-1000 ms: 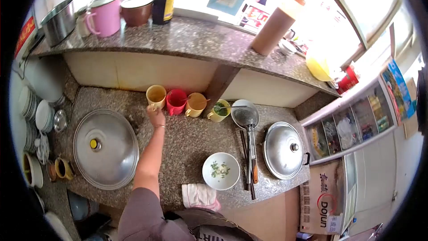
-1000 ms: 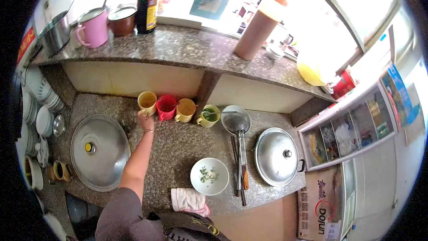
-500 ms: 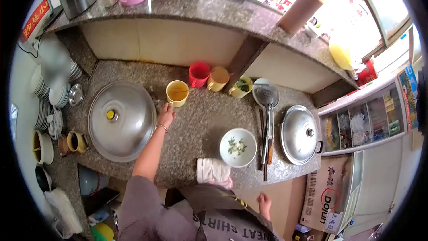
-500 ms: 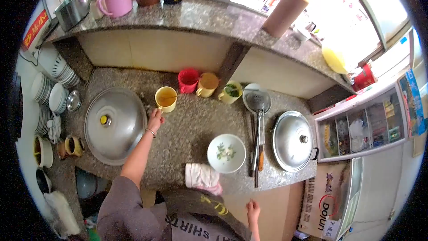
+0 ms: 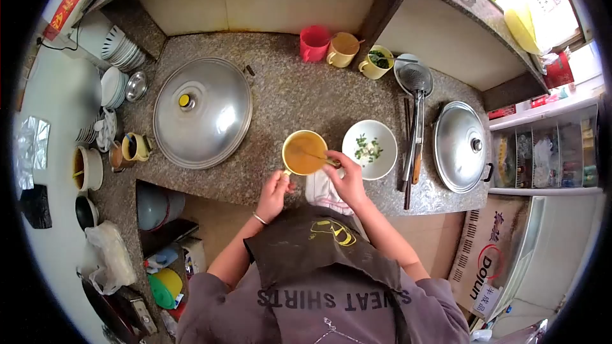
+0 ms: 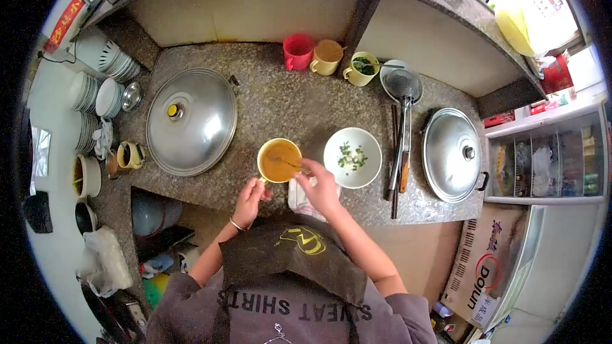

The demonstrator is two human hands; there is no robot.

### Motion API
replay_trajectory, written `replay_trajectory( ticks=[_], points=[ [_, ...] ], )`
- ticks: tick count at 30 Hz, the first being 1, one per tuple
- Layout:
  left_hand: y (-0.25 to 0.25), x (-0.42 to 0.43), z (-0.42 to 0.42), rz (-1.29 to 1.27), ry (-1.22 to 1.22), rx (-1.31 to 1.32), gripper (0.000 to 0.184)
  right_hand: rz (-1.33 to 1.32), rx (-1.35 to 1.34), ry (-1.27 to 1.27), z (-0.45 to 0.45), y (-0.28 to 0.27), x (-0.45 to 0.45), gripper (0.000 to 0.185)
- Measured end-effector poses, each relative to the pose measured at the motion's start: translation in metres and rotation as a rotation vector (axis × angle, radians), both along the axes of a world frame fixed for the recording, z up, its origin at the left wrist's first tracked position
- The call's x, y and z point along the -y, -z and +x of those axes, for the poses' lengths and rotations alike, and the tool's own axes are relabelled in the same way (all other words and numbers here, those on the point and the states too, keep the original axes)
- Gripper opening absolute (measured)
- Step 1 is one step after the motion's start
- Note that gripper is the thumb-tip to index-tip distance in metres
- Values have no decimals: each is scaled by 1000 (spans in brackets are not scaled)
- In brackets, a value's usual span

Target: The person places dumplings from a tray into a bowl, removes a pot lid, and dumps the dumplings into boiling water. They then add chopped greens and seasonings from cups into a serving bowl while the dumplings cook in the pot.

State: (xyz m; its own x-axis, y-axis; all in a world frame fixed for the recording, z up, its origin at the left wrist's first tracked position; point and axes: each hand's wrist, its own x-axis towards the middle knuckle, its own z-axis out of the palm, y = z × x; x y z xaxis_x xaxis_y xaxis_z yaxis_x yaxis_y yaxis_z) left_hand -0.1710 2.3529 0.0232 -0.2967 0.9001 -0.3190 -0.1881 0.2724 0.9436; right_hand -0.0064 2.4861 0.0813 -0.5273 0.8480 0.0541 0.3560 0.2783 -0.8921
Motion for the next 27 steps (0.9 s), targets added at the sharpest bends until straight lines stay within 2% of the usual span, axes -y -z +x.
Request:
replay_trajectory(
  ticks=[1,4,5,7,8,11,16,24,26,27],
  points=[
    [0,5,8,-5,0,-27,22,-14,-28,29,7,0,5,21],
    [-8,11,24,22,41,-52,21,14,-31,65,41,-5,14,12],
    [-15,10,31,27,22,-61,20,105,-34,56,55,-5,15,10],
    [-21,6,39,44,9,-73,19,-161,-198,218,81,5,21,10],
    [-20,4,43,53,16,-74,19,-153,-201,226,92,6,23,10],
    [-22,-4,54,73,42,-71,19,-241,-433,374,116,-5,26,14],
    [-16,-20,67,30,156,-48,20,-215,-584,521,148,-4,27,16],
    [-7,-33,81,15,144,-9,21,-14,-506,595,188,-1,18,12],
    [-1,-33,82,13,132,-12,22,176,-353,552,189,-5,14,10],
    [-1,-33,82,12,132,-12,22,175,-353,553,190,-6,14,10]
  ],
)
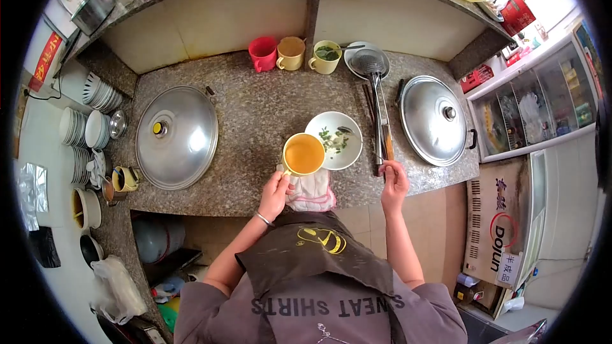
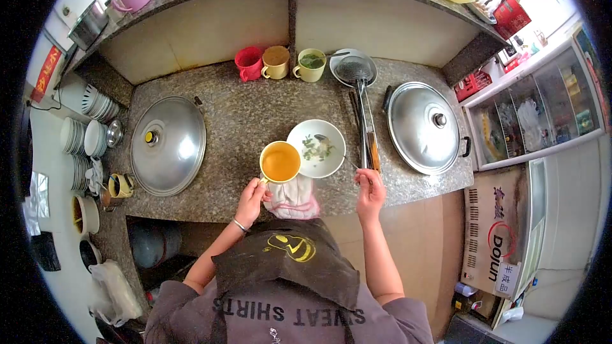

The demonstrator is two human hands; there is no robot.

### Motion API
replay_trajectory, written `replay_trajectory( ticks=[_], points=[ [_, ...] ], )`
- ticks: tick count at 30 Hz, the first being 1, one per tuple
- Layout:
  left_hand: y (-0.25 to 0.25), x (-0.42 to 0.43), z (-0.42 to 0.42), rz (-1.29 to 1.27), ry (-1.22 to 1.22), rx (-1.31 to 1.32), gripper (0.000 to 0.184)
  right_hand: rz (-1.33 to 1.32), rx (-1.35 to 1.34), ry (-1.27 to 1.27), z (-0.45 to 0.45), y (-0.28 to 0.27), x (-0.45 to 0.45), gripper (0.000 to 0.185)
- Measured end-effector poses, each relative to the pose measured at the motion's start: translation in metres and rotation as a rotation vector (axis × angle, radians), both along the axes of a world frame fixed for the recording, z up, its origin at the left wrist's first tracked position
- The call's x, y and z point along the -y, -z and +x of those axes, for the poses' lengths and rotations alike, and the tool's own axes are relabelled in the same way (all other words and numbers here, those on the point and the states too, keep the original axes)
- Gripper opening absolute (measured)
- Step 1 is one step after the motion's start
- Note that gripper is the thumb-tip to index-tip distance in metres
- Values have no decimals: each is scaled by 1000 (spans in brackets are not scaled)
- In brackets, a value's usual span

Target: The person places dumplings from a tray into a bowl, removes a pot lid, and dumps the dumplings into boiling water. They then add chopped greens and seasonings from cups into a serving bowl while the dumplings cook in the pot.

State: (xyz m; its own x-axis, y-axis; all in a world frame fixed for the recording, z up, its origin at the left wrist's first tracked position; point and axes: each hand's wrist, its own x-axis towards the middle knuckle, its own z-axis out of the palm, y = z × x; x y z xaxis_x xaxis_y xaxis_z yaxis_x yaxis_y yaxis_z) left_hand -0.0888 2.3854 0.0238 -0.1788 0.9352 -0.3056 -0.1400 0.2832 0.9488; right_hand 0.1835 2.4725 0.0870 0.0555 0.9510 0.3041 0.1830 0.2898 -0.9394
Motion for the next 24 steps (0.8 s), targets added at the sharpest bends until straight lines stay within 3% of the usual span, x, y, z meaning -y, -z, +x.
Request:
replay_trajectory(
  ticks=[6,8,12,24],
  points=[
    [3,-1,3,-25,36,-52,21,119,96,-46,-12,-14,5,10],
    [2,-2,5,-6,47,-67,21,-71,-9,-106,-18,-5,9,10],
    [-7,-6,8,2,55,-60,22,-178,28,-115,-29,9,13,12],
    [2,-8,4,23,-12,-3,20,-250,-341,2,-8,1,2,18]
  ],
)
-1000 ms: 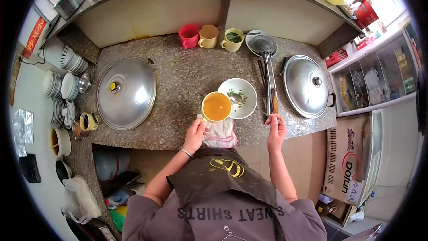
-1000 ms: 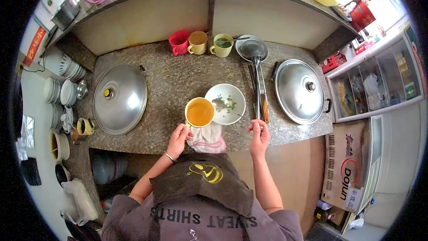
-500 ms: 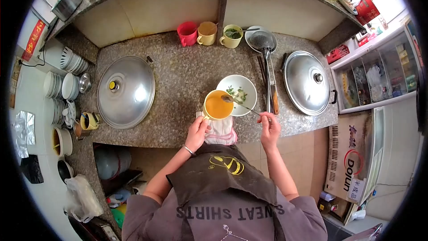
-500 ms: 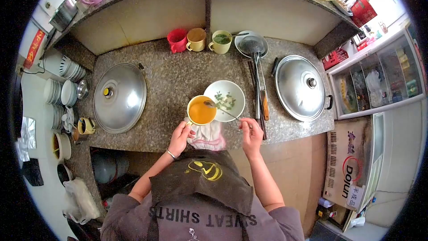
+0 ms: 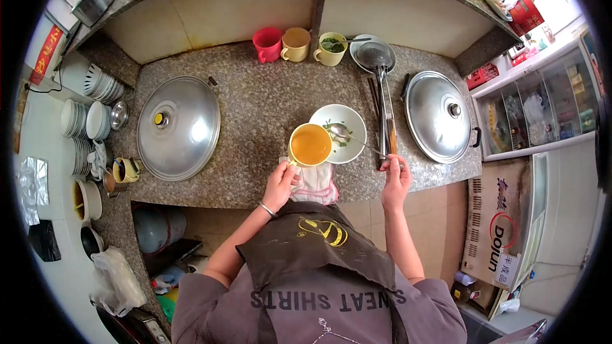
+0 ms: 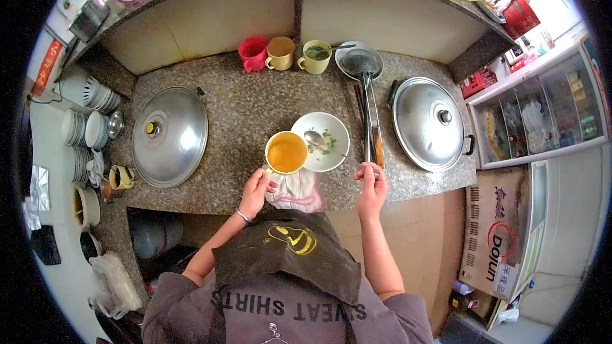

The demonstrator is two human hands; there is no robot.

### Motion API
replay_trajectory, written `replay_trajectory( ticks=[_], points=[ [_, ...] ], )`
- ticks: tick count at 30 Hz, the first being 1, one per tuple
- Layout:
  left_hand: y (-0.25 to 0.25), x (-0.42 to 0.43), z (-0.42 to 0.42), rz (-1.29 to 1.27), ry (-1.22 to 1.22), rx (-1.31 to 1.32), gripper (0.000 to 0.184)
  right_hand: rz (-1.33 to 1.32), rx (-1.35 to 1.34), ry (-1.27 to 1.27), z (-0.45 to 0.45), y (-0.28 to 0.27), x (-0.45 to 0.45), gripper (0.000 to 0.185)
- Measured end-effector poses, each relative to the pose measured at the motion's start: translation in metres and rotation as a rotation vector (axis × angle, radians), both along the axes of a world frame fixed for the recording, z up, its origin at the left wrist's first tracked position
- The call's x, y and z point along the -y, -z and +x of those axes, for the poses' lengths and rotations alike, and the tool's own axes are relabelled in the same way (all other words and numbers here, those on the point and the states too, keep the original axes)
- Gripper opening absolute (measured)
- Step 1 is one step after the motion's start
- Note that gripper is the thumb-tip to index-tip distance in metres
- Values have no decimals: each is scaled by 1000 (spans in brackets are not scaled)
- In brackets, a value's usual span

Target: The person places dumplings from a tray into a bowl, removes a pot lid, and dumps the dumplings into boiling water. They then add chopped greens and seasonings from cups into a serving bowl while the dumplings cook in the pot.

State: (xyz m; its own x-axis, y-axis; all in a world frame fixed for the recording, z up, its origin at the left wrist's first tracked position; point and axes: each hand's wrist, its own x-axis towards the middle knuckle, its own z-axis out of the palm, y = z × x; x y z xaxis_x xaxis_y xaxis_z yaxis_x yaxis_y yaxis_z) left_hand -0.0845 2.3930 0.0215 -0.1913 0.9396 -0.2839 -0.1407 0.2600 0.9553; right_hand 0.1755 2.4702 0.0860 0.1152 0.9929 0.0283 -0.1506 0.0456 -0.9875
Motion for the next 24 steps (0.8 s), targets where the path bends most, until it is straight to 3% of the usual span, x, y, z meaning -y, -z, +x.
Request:
replay_trajectory(
  ticks=[6,18,24],
  points=[
    [10,9,-9,-25,-34,26,19,13,-15,77,6,11,-6,17],
    [9,23,-28,-39,-34,28,16,353,388,61,4,-16,-6,12],
    [6,21,-36,-31,10,8,21,189,362,-147,-47,-11,7,12]
  ],
)
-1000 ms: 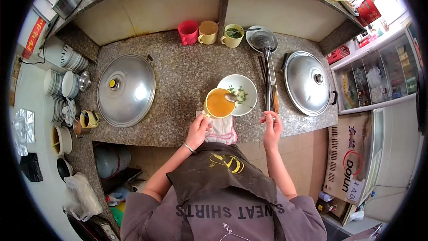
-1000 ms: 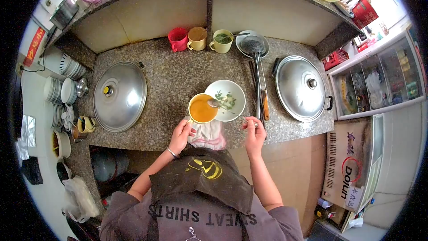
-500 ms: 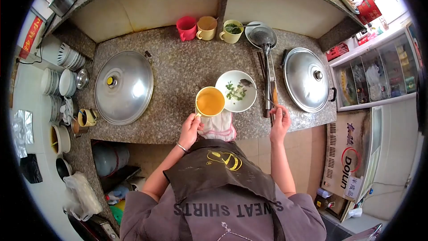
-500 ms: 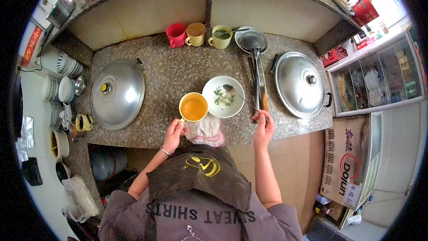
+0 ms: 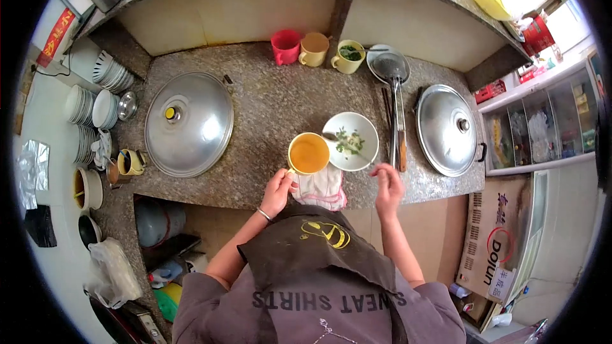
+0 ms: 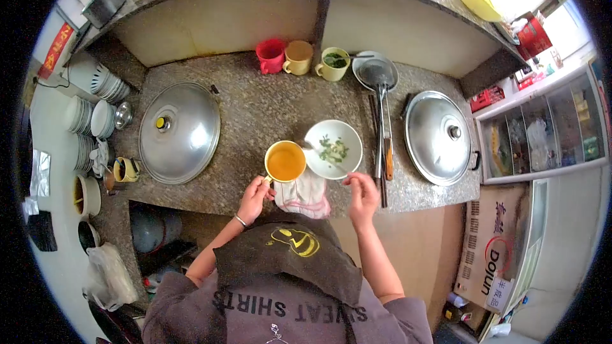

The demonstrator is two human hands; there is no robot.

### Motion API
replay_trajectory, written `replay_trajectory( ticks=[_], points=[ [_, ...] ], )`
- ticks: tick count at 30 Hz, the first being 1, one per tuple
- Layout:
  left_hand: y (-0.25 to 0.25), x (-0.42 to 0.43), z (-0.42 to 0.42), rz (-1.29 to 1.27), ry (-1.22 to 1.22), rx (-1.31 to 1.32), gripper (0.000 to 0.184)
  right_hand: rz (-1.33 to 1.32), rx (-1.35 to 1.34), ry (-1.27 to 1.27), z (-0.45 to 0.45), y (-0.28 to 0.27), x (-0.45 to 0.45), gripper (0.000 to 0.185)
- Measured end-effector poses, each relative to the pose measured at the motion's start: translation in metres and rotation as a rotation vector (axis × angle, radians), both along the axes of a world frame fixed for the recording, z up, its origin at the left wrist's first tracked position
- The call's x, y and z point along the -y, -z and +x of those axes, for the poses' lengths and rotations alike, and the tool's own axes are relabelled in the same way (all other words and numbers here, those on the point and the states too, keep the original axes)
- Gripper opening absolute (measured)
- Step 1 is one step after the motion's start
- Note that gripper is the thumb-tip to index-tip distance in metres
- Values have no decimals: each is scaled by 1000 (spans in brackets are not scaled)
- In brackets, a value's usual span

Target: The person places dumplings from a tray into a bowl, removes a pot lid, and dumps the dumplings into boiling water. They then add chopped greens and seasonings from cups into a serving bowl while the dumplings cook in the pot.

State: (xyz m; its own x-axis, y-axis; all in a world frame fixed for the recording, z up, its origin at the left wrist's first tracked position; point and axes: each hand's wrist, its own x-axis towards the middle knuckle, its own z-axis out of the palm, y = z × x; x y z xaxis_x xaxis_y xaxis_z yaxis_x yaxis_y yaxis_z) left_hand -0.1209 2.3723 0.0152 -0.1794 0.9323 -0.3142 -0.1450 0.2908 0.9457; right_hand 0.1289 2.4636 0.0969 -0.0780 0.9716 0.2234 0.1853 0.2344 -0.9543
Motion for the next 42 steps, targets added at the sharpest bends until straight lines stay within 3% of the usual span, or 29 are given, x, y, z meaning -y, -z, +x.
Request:
replay_trajectory(
  ticks=[5,8,12,20,23,28,30,31,33,34,35,36,39,41,42],
  points=[
    [7,-13,-20,31,-64,86,22,45,212,-192,-50,17,-3,17],
    [20,-30,-44,59,-104,136,22,-56,242,-335,-67,23,-6,44],
    [41,-73,-89,48,-175,195,20,-192,314,-367,-65,20,1,59],
    [98,-194,-181,130,-366,114,19,-541,500,-74,62,129,78,55],
    [111,-240,-199,83,-538,-45,27,-754,357,137,112,148,134,49],
    [144,-307,-222,118,-627,134,25,-1003,331,316,131,153,167,45],
    [148,-319,-226,78,-641,-71,25,-1038,357,318,127,152,165,44],
    [143,-324,-223,123,-684,46,25,-1048,372,311,121,151,162,43],
    [136,-323,-225,157,-486,-10,24,-1039,402,264,112,151,145,42],
    [167,-325,-224,269,-526,33,23,-1030,431,220,106,148,133,42],
    [196,-328,-225,338,-571,-421,24,-1016,451,176,100,148,119,41],
    [130,-293,-219,344,-508,88,31,-1004,477,126,94,147,106,41],
    [55,-199,-220,253,-590,18,41,-962,557,-28,70,145,64,40],
    [38,-140,-228,429,-600,36,45,-927,594,-100,53,143,41,39],
    [47,-110,-237,375,-703,-91,43,-910,605,-128,45,144,31,39]
  ],
)
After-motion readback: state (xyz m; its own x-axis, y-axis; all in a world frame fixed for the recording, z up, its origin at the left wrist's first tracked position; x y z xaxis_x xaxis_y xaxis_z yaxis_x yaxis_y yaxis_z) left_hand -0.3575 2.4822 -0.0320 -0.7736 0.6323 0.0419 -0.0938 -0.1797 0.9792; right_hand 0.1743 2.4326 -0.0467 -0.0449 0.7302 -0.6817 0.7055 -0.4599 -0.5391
